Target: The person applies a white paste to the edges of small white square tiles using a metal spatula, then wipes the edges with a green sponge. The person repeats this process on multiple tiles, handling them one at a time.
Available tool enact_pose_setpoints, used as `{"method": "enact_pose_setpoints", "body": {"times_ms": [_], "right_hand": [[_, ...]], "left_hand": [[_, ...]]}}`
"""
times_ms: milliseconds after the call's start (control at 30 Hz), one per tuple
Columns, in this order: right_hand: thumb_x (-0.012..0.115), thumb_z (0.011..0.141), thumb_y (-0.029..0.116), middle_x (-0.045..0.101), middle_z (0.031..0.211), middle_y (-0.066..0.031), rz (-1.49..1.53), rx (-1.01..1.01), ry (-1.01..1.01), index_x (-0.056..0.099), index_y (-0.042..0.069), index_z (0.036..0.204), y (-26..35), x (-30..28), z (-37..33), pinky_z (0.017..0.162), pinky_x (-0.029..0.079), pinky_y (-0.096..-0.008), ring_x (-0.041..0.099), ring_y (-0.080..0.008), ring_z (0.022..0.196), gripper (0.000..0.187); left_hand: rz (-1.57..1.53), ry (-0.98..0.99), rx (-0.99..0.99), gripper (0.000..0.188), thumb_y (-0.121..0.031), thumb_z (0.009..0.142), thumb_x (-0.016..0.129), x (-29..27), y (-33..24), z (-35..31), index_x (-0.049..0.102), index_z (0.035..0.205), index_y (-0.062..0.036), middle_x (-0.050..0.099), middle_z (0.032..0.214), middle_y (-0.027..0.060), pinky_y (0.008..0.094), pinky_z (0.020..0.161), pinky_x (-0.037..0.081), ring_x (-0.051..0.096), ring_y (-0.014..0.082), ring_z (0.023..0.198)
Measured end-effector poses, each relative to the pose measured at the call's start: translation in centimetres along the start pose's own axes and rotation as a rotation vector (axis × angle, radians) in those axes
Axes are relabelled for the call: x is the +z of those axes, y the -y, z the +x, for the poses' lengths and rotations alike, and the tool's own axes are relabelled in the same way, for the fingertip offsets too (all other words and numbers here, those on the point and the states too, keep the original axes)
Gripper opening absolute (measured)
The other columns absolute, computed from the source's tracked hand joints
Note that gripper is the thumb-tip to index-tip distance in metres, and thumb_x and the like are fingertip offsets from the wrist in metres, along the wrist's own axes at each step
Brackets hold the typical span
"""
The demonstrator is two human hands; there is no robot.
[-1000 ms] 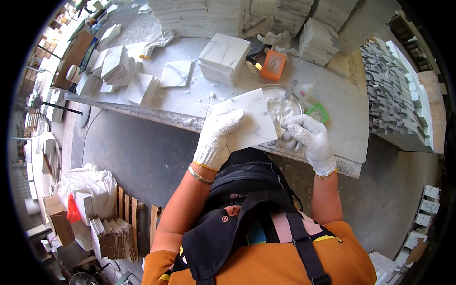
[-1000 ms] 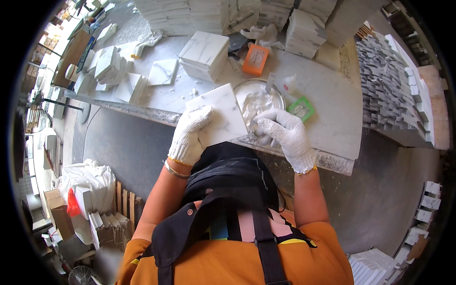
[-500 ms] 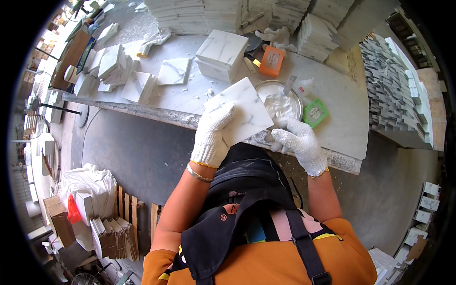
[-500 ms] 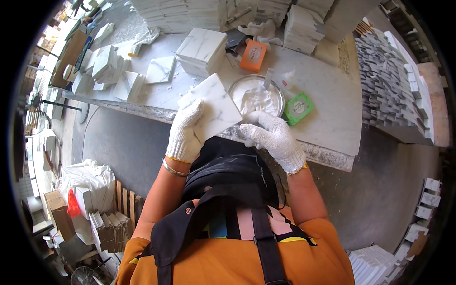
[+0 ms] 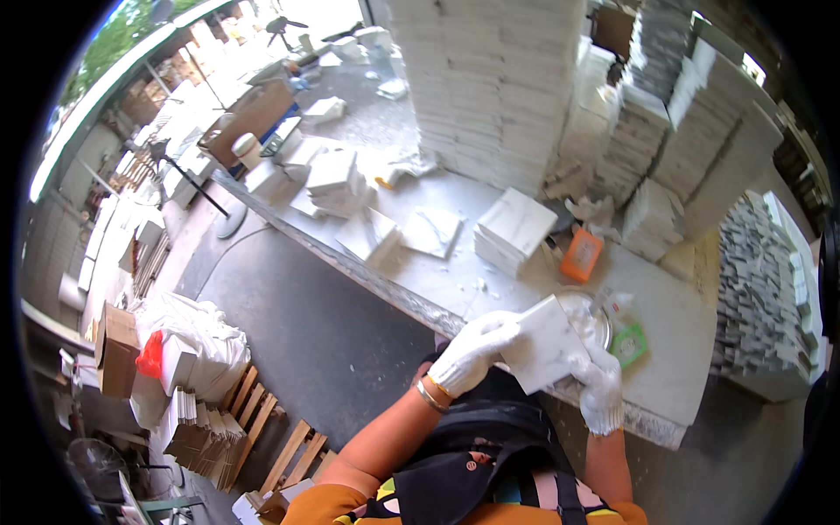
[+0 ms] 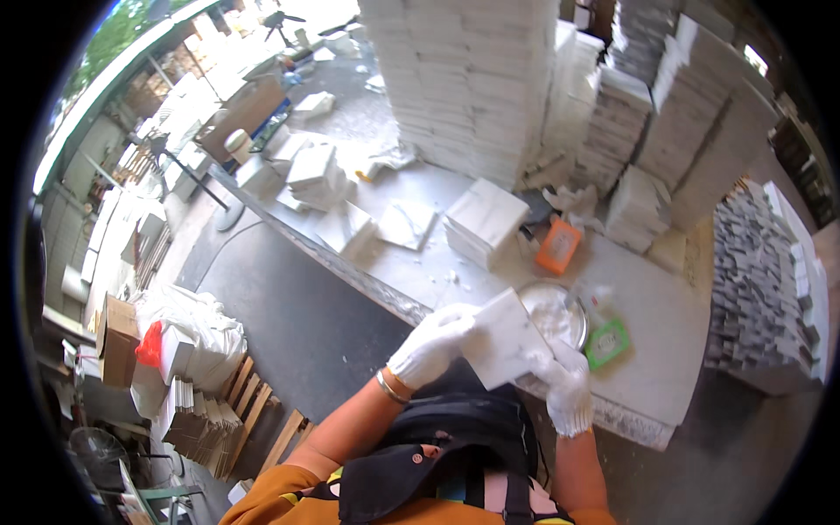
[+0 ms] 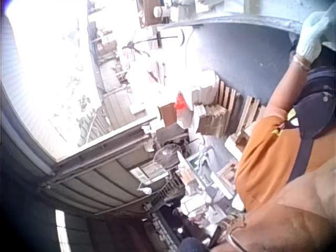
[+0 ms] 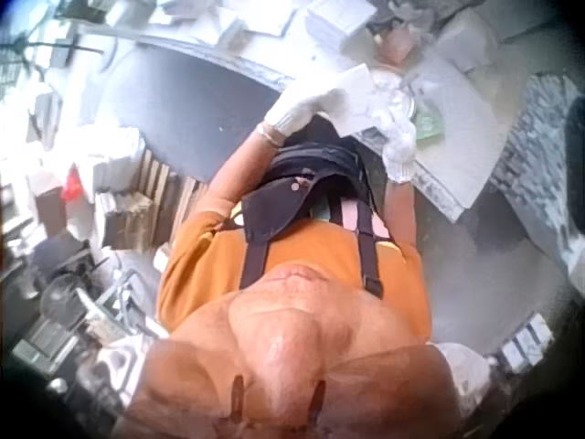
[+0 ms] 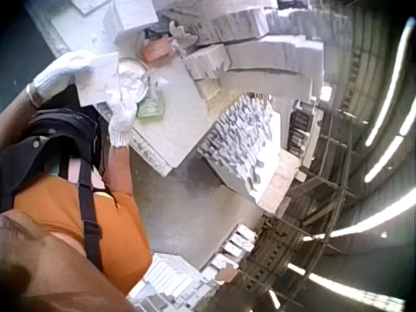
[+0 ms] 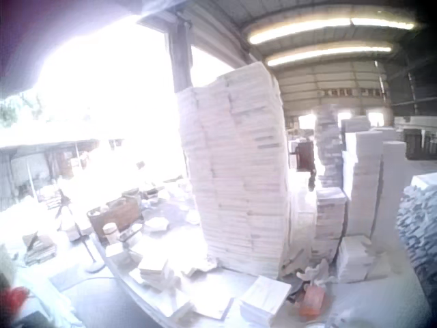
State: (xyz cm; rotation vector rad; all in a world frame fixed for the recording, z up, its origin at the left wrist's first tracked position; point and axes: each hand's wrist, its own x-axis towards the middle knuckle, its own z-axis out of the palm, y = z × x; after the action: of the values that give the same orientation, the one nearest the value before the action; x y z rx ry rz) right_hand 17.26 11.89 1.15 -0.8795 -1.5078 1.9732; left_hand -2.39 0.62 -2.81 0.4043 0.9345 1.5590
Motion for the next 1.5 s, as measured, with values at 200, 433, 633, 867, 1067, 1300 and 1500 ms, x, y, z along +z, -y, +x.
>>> {"method": "enact_pose_setpoints", "body": {"times_ms": [200, 433, 633, 867, 1067, 1300, 1500], "right_hand": [[0.067, 0.078, 0.022, 0.066, 0.077, -0.0051, -0.145, 0.006, 0.068, 0.070, -0.007, 0.087, 0.1, -0.7, -0.5, 0.057, 0.044, -0.0237, 0.058, -0.0085, 0.066, 0.030], [0.069, 0.078, 0.020, 0.064, 0.072, -0.0015, -0.264, -0.074, 0.159, 0.071, -0.004, 0.086, 0.0, -1.0, -0.1, 0.058, 0.044, -0.0248, 0.057, -0.0095, 0.064, 0.026], [0.070, 0.080, 0.019, 0.065, 0.073, -0.0015, -0.329, -0.045, 0.270, 0.071, -0.006, 0.089, 0.3, -1.1, -0.3, 0.059, 0.046, -0.0264, 0.059, -0.0108, 0.064, 0.026], [0.069, 0.085, 0.016, 0.065, 0.073, -0.0023, -0.318, -0.088, 0.259, 0.071, -0.005, 0.096, 0.8, -0.1, -0.7, 0.061, 0.049, -0.0246, 0.061, -0.0101, 0.065, 0.024], [0.065, 0.089, 0.011, 0.070, 0.085, -0.0067, -0.416, -0.080, 0.014, 0.071, -0.005, 0.095, 1.1, -1.4, -0.5, 0.065, 0.051, -0.0254, 0.062, -0.0110, 0.070, 0.018], [0.066, 0.089, 0.014, 0.067, 0.090, -0.0134, -0.885, -0.476, -0.257, 0.069, 0.003, 0.097, 1.2, -5.6, 0.7, 0.072, 0.051, -0.0342, 0.065, -0.0258, 0.078, 0.014], [0.071, 0.088, 0.025, 0.068, 0.090, -0.0092, -1.013, -0.438, -0.271, 0.071, 0.008, 0.097, -0.3, -7.0, 0.4, 0.071, 0.052, -0.0338, 0.065, -0.0236, 0.076, 0.019]], "left_hand": [[0.403, 0.235, 0.006, 0.064, -0.034, 0.088, 0.074, -0.1, -2.5, -2.0, 0.053, 0.135, 0.0041, 0.064, 0.121, 0.0084, 0.0297, 0.095, 0.047, 0.057, 0.0139, 0.111], [0.517, 0.306, -0.220, 0.052, -0.026, 0.082, 0.082, -1.3, -1.2, -1.8, 0.064, 0.121, 0.0032, 0.070, 0.103, 0.0045, 0.0271, 0.082, 0.052, 0.062, 0.0114, 0.092], [0.435, 0.319, -0.095, 0.043, -0.025, 0.081, 0.082, -0.9, -0.2, -2.1, 0.068, 0.114, -0.0005, 0.071, 0.098, 0.0016, 0.0259, 0.075, 0.053, 0.062, 0.0095, 0.084], [0.334, 0.186, -0.053, 0.045, -0.021, 0.083, 0.080, 0.2, 0.4, -3.7, 0.066, 0.120, -0.0009, 0.071, 0.105, 0.0027, 0.0262, 0.083, 0.051, 0.061, 0.0093, 0.092], [0.250, 0.058, 0.007, 0.044, -0.022, 0.085, 0.077, -0.7, 2.4, -3.2, 0.065, 0.122, -0.0014, 0.070, 0.108, 0.0024, 0.0274, 0.084, 0.052, 0.064, 0.0107, 0.093], [0.097, -0.077, -0.065, 0.039, -0.014, 0.084, 0.076, 0.2, 1.9, -2.2, 0.065, 0.117, 0.0037, 0.070, 0.104, 0.0073, 0.0288, 0.083, 0.053, 0.066, 0.0139, 0.091], [0.086, -0.094, -0.037, 0.030, -0.015, 0.084, 0.072, 0.5, 3.9, -0.8, 0.065, 0.107, 0.0028, 0.070, 0.093, 0.0097, 0.0297, 0.072, 0.056, 0.067, 0.0175, 0.079]]}}
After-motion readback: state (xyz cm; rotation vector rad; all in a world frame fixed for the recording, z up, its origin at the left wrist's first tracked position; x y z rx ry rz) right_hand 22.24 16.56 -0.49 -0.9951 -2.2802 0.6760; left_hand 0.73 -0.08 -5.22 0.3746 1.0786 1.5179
